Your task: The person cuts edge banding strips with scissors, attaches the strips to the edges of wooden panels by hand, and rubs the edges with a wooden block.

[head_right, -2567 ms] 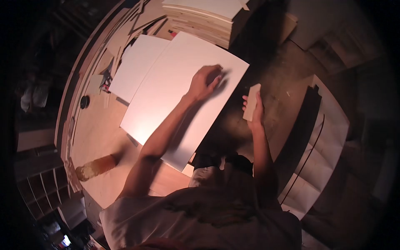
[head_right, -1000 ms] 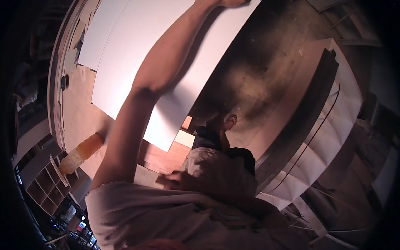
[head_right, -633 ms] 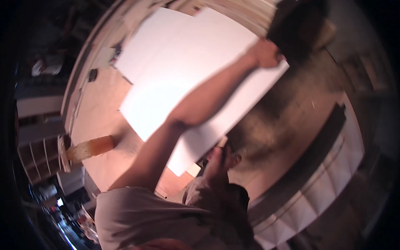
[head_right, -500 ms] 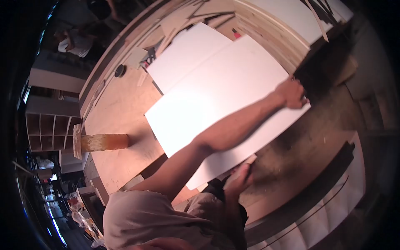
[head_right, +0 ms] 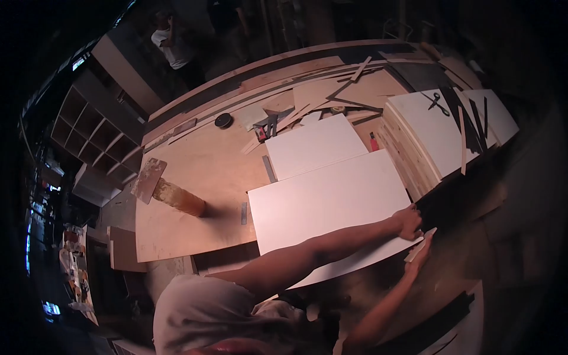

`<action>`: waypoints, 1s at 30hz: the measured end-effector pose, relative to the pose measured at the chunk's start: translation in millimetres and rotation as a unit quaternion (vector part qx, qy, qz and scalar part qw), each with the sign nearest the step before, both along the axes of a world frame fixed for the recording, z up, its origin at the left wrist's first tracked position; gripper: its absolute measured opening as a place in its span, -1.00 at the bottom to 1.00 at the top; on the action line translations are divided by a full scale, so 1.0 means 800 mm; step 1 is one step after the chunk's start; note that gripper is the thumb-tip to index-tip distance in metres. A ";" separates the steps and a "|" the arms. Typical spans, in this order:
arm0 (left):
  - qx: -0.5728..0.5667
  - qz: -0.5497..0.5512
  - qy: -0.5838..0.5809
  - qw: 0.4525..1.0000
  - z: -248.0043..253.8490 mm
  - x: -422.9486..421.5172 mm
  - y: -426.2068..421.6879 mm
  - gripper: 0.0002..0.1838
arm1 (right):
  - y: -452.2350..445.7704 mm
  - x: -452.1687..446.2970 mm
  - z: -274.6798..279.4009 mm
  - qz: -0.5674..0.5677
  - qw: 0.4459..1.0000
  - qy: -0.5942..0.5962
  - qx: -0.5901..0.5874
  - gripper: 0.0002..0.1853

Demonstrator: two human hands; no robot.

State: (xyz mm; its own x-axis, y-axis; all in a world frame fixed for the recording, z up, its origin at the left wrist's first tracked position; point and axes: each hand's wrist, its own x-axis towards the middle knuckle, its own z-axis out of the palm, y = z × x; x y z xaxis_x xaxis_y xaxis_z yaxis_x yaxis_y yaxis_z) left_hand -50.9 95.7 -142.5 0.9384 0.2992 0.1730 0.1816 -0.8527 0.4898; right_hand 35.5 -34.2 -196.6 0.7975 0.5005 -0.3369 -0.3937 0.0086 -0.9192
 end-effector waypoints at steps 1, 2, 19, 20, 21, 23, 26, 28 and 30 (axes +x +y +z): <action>-0.009 -0.025 0.035 0.999 0.017 -0.012 -0.001 -0.58 | 0.004 0.028 -0.002 0.010 0.998 -0.035 -0.045 -0.35; -0.019 -0.051 0.070 0.996 0.029 -0.017 -0.002 -0.50 | 0.010 0.047 0.002 0.019 0.993 -0.073 -0.091 -0.35; 0.014 0.795 -0.149 0.587 -0.015 -0.366 -0.303 -0.51 | 0.279 0.143 0.196 0.205 0.664 -0.681 -0.230 -0.35; -0.098 0.794 -0.231 0.554 -0.027 -0.355 -0.321 -0.53 | 0.292 0.140 0.191 0.220 0.655 -0.680 -0.244 -0.34; -0.206 0.776 -0.308 0.511 -0.026 -0.347 -0.330 -0.55 | 0.297 0.134 0.188 0.228 0.640 -0.684 -0.267 -0.35; -0.165 0.806 -0.322 0.468 -0.031 -0.326 -0.333 -0.55 | 0.299 0.121 0.185 0.248 0.645 -0.668 -0.276 -0.35; -0.092 0.838 -0.364 0.396 -0.028 -0.306 -0.324 -0.58 | 0.302 0.110 0.181 0.237 0.645 -0.672 -0.277 -0.36; -0.069 0.834 -0.424 0.345 -0.039 -0.308 -0.323 -0.57 | 0.296 0.110 0.181 0.206 0.643 -0.687 -0.268 -0.37; -0.058 0.843 -0.415 0.338 -0.037 -0.307 -0.324 -0.57 | 0.285 0.106 0.185 0.185 0.677 -0.685 -0.198 -0.38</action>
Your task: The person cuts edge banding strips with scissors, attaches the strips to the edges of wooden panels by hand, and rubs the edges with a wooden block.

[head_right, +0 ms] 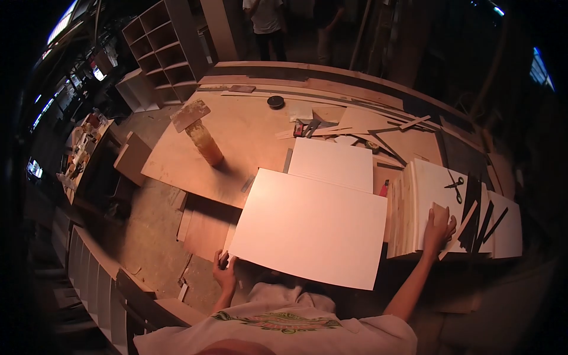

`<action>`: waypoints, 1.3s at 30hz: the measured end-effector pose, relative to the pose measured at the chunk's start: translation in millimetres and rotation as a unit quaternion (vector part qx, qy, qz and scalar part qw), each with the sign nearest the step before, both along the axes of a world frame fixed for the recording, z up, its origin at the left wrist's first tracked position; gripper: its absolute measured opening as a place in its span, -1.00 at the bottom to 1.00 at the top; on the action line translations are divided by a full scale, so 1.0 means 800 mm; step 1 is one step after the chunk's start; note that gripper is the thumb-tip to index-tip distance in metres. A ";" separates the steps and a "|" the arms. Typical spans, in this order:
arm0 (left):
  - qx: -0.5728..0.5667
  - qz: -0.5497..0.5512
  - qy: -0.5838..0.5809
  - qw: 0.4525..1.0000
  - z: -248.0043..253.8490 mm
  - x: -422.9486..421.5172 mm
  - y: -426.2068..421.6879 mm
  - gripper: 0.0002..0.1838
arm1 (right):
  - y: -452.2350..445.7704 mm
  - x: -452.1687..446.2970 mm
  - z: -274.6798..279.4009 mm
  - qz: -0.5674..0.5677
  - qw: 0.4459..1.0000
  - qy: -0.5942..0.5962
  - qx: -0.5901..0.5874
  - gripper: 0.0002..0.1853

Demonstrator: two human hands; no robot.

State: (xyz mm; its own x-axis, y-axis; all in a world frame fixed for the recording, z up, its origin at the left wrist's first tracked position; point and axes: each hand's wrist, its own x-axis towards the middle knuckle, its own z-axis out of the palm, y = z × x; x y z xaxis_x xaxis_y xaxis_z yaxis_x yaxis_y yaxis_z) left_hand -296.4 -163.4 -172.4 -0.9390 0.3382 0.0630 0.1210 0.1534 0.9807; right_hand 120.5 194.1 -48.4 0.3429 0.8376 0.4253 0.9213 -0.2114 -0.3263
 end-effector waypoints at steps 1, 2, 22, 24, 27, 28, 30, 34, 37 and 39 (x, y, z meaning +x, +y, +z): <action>-0.018 0.011 0.008 1.000 0.004 0.001 -0.004 -0.57 | -0.015 -0.008 0.016 0.010 1.000 0.024 -0.002 -0.43; -0.018 0.009 0.010 1.000 0.008 0.001 -0.011 -0.57 | -0.023 -0.002 0.013 0.009 1.000 0.025 -0.001 -0.43; 0.021 -0.482 -0.046 0.875 0.015 -0.173 0.290 -0.26 | -0.349 -0.113 -0.136 -0.144 0.885 0.435 0.077 -0.50; 0.031 -0.479 0.001 0.877 -0.009 -0.180 0.291 -0.21 | -0.365 -0.155 -0.135 -0.191 0.827 0.529 0.009 -0.47; 0.021 -0.456 -0.023 0.890 0.012 -0.169 0.282 -0.26 | -0.376 -0.198 -0.142 -0.166 0.722 0.672 -0.013 -0.41; 0.050 -0.439 -0.068 0.894 0.015 -0.166 0.284 -0.27 | -0.374 -0.207 -0.143 -0.164 0.724 0.670 -0.014 -0.41; 0.080 -0.424 -0.113 0.895 0.008 -0.170 0.292 -0.28 | -0.369 -0.218 -0.144 -0.151 0.649 0.745 -0.025 -0.34; -0.161 -0.331 -0.123 0.922 -0.005 -0.185 0.298 -0.18 | -0.351 -0.190 -0.161 -0.191 0.650 0.735 0.009 -0.13; -0.157 -0.223 0.222 0.936 0.003 -0.173 0.322 -0.25 | -0.350 -0.196 -0.165 -0.119 0.538 0.834 -0.018 0.09; -0.044 -0.242 0.512 0.823 0.038 -0.168 0.355 -0.39 | -0.352 -0.219 -0.160 -0.110 0.511 0.851 -0.053 0.03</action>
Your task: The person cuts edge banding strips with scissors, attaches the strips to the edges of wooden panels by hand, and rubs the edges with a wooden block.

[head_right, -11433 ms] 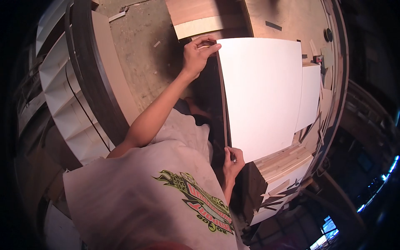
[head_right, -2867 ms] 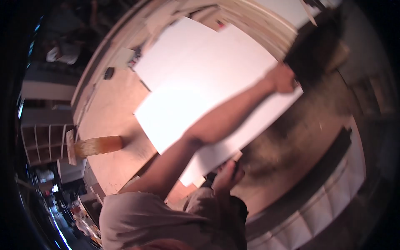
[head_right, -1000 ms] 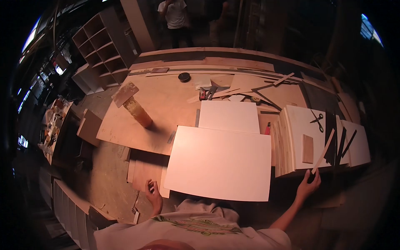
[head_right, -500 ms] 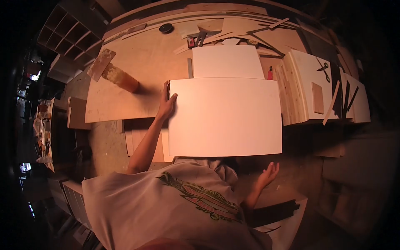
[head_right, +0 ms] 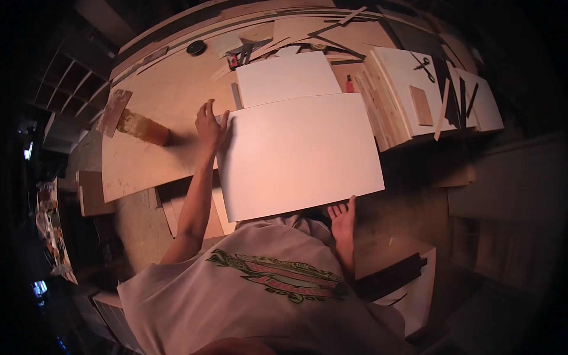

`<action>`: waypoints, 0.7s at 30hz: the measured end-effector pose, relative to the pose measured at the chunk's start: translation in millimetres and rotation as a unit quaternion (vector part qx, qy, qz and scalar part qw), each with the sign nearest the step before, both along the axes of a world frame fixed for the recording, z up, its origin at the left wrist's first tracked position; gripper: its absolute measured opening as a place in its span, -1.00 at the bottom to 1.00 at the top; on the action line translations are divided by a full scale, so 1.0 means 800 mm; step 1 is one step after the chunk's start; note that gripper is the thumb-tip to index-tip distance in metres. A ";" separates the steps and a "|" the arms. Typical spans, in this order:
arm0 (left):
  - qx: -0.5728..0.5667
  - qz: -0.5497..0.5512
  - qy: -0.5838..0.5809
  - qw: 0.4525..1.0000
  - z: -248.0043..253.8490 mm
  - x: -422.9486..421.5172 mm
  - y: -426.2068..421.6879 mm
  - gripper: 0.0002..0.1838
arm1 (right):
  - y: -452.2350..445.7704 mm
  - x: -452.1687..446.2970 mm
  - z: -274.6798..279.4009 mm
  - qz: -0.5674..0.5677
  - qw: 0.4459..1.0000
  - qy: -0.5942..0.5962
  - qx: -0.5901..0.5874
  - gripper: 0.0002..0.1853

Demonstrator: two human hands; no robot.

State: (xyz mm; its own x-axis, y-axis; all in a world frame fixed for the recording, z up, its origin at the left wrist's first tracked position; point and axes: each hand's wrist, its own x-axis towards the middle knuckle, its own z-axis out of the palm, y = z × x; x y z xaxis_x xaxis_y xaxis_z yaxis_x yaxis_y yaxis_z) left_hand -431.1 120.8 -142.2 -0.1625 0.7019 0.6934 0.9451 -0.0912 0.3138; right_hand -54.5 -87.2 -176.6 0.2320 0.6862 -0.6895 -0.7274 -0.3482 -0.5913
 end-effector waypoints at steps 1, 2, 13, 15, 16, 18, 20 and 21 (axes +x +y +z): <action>0.005 -0.014 0.000 1.000 0.006 0.001 0.016 -0.39 | -0.004 -0.011 0.002 0.024 0.999 0.026 0.005 -0.03; -0.201 -0.050 0.021 0.978 0.010 0.000 0.031 -0.40 | -0.006 -0.023 0.006 0.014 1.000 0.025 0.010 -0.03; -0.440 -0.113 -0.039 0.890 0.018 0.013 0.063 -0.24 | 0.005 -0.049 -0.017 0.092 0.990 -0.065 0.081 -0.70; -0.445 -0.085 -0.026 0.891 0.027 0.017 0.061 -0.24 | 0.005 -0.049 -0.010 0.081 0.989 -0.075 0.095 -0.70; -0.447 -0.077 -0.039 0.890 0.032 0.016 0.056 -0.24 | 0.001 -0.049 -0.002 0.087 0.988 -0.087 0.092 -0.69; -0.435 -0.056 -0.061 0.896 0.047 0.009 0.047 -0.25 | 0.006 -0.045 0.018 0.097 0.984 -0.079 0.125 -0.69; -0.394 -0.042 -0.088 0.914 0.065 -0.007 0.040 -0.25 | 0.024 -0.043 0.024 0.110 0.979 -0.070 0.158 -0.70; -0.379 -0.030 -0.101 0.920 0.079 -0.012 0.033 -0.25 | 0.040 -0.040 0.025 0.125 0.976 -0.080 0.158 -0.70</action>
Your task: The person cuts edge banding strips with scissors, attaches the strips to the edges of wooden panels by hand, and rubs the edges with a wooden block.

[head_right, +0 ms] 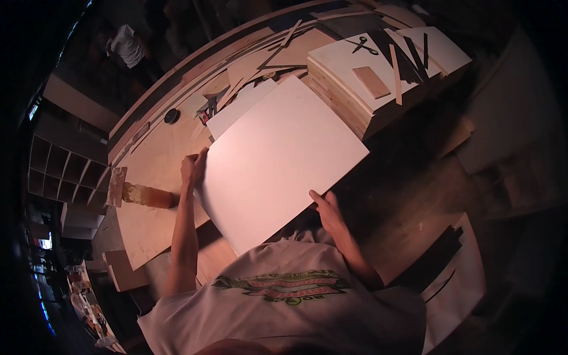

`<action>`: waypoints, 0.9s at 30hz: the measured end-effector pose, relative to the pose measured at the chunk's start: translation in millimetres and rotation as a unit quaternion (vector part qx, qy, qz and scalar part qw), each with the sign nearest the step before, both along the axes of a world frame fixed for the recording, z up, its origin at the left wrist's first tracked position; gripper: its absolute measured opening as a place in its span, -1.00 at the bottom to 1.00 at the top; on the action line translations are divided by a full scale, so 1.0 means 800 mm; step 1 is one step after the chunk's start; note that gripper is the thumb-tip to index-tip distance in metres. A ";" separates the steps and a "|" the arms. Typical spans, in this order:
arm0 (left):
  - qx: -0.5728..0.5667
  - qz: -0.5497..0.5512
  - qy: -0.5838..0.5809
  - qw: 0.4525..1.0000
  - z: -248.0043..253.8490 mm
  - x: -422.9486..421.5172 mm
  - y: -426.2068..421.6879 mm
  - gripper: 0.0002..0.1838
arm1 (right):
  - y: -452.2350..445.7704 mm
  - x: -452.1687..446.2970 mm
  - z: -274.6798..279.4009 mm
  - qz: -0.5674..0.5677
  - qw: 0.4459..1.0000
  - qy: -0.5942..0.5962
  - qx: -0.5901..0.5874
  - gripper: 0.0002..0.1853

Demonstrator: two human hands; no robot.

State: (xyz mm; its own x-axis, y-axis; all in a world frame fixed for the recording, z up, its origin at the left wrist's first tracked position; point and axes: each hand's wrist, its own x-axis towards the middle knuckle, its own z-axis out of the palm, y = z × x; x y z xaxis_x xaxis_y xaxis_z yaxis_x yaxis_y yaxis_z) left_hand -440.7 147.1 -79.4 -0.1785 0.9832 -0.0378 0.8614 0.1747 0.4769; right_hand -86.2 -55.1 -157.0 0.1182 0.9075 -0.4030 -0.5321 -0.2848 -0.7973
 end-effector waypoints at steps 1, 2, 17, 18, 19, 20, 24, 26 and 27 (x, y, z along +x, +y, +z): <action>0.023 0.017 -0.013 1.000 0.007 -0.008 -0.006 -0.24 | 0.020 0.003 0.003 0.011 1.000 -0.012 0.001 -0.69; 0.038 0.038 -0.008 0.999 0.019 -0.012 -0.015 -0.24 | 0.045 0.002 0.014 0.001 0.997 -0.009 0.074 -0.64; 0.035 0.367 0.000 0.930 -0.065 0.186 -0.232 -0.14 | 0.373 0.013 0.000 0.124 0.887 -0.431 0.113 -0.31; 0.041 0.355 -0.009 0.934 -0.074 0.204 -0.237 -0.11 | 0.385 0.025 -0.018 0.131 0.849 -0.501 0.107 -0.28; 0.047 0.343 -0.019 0.938 -0.062 0.236 -0.239 -0.09 | 0.395 0.051 -0.024 0.143 0.840 -0.515 0.098 -0.28; 0.006 0.429 -0.191 0.883 -0.038 0.249 -0.242 -0.06 | 0.399 0.056 -0.029 0.181 0.835 -0.508 0.114 -0.24; -0.025 0.467 -0.062 0.882 -0.061 0.253 -0.253 -0.08 | 0.385 0.050 0.004 0.290 0.806 -0.499 0.131 -0.03; -0.010 0.464 -0.062 0.883 -0.065 0.255 -0.254 -0.09 | 0.387 0.042 0.008 0.286 0.790 -0.528 0.120 -0.01; 0.003 0.459 -0.061 0.886 -0.066 0.252 -0.257 -0.11 | 0.386 0.037 0.008 0.280 0.775 -0.556 0.106 0.00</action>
